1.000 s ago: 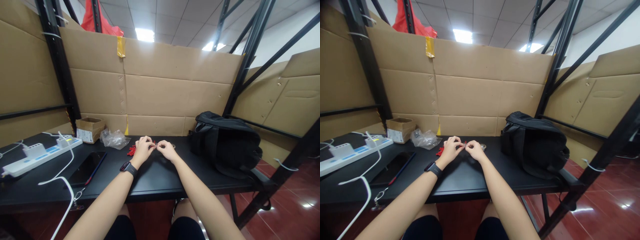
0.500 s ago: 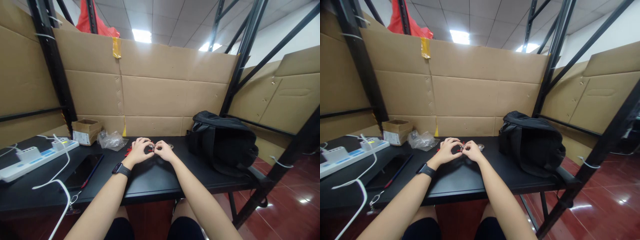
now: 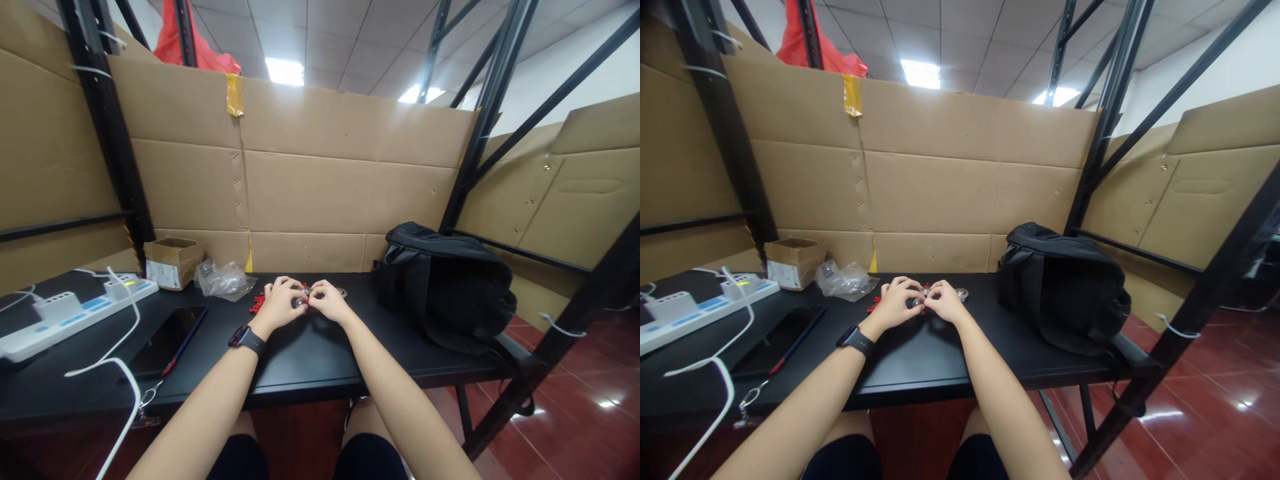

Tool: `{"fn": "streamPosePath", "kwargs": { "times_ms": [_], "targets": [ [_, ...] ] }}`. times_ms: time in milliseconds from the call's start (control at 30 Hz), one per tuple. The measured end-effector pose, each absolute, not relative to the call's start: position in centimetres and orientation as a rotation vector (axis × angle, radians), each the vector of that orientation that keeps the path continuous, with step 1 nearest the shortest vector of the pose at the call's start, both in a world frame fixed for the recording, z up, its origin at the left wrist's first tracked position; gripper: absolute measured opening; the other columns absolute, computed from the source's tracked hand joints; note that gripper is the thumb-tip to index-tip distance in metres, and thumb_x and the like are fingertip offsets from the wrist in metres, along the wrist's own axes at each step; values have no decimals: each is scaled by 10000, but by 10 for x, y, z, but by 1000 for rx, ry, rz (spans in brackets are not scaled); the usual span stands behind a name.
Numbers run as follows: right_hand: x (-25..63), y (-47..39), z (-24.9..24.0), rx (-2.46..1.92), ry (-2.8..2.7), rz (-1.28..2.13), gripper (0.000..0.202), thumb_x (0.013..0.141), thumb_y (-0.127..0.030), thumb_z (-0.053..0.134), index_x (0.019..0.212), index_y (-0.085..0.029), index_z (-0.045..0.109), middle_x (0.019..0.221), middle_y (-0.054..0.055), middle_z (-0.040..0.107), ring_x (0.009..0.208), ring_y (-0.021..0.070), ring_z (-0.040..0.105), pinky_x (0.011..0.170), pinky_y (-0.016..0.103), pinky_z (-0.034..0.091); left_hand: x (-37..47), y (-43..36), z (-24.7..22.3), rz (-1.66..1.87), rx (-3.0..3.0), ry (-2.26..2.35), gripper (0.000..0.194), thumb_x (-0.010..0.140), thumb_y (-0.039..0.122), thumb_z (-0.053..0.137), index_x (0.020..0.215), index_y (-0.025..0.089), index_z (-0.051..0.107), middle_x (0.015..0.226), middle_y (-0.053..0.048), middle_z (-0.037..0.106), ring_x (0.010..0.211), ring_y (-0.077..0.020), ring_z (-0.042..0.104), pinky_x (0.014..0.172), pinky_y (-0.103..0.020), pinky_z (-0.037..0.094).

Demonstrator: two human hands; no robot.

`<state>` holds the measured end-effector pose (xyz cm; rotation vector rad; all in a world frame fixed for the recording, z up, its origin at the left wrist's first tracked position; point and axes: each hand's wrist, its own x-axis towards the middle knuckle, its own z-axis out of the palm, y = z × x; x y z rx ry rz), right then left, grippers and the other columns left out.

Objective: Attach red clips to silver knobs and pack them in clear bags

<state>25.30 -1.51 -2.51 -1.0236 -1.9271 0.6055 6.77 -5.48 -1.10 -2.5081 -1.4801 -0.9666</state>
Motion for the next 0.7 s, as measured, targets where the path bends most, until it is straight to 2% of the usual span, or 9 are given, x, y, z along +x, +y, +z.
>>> {"fn": "streamPosePath", "kwargs": {
  "times_ms": [167,333,500,700],
  "targets": [
    [251,-13,-26,-1029,-1909,557,101,727,-163,667,629,-191,665,988,15,603,939,156,604,901,287,435,70,-51,-13,-974,-2479,-1554,93,792,365,700,802,314,777,1128,-28,685,1176,-298,420,918,-452,289],
    [268,-4,-26,-1116,-1819,318,41,781,-224,641,750,-207,663,911,14,604,867,162,571,844,288,440,63,-41,-17,-1048,-2296,-1816,177,839,404,636,795,300,773,1040,-46,727,1087,-283,507,894,-427,299],
    [297,8,-28,-1421,-1762,140,93,732,-158,664,806,-214,659,954,35,586,952,201,528,872,320,391,55,-15,-14,-1006,-2163,-2009,173,833,398,617,840,315,768,970,-44,759,1057,-293,582,885,-421,295],
    [303,6,-30,-1605,-1767,145,133,747,-188,667,869,-239,653,1042,40,574,1039,229,488,824,327,333,60,16,-10,-838,-2120,-2157,196,835,397,591,865,305,761,956,-58,766,1025,-290,625,898,-422,302]
  ]
}}
